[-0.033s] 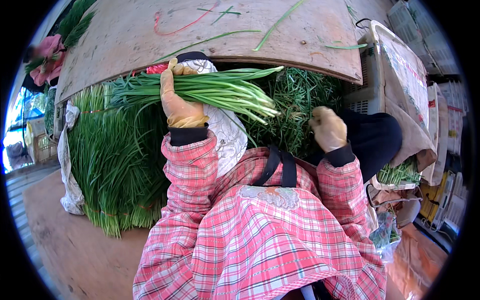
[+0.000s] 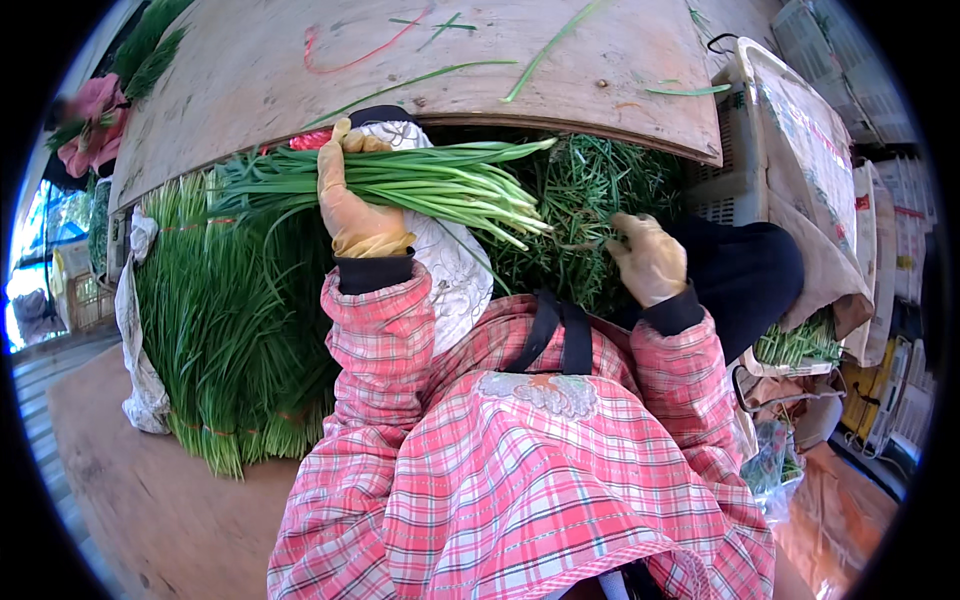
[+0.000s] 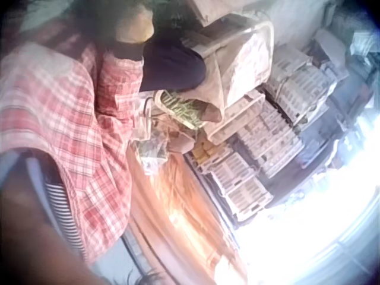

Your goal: The person bundles green onions by hand, peeling away damaged leaves and tying the bundles with a red ribbon.

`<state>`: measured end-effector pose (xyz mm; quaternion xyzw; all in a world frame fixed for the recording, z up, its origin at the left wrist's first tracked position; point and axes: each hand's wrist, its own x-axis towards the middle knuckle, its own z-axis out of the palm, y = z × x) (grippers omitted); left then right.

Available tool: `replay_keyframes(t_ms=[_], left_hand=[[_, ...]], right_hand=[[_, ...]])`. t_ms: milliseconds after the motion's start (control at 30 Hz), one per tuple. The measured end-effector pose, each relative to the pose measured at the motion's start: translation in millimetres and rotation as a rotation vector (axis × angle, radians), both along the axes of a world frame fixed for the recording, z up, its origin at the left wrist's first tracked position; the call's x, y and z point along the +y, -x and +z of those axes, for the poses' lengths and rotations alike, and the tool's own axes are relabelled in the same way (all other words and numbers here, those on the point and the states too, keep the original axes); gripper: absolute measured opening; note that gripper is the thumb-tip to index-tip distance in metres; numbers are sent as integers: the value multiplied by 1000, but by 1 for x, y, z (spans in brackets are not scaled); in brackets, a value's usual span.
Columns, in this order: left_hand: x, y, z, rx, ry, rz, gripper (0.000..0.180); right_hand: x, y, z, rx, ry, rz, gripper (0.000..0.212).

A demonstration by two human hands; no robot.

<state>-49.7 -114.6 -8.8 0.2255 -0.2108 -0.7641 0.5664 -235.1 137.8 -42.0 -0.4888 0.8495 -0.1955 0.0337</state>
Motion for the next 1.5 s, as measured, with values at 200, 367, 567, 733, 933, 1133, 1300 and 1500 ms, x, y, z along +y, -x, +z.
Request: replay_keyframes(t_ms=[200,367,567,733,933,1133,1300,1500], left_hand=[[-3,-4,-1,-29,53,-29,34],[-3,-6,4,30,-10,-63,36],[-4,-12,-4,77,-89,-105,31],[-4,-8,3,106,-103,-42,29],[4,-4,3,24,2,6,36],[2,-3,1,5,4,-12,43],[15,8,6,-104,-8,87,30],[16,6,8,-174,16,88,27]], right_hand=[[-61,-25,42,-6,439,244,56],[-78,-57,26,-160,208,280,37],[-38,-49,25,-262,436,260,18],[3,-15,6,-211,354,106,17],[-41,-41,46,-258,496,81,19],[-93,-62,36,-89,409,129,20],[-80,-53,22,63,145,-23,19],[-48,-31,8,-315,1,-222,24]])
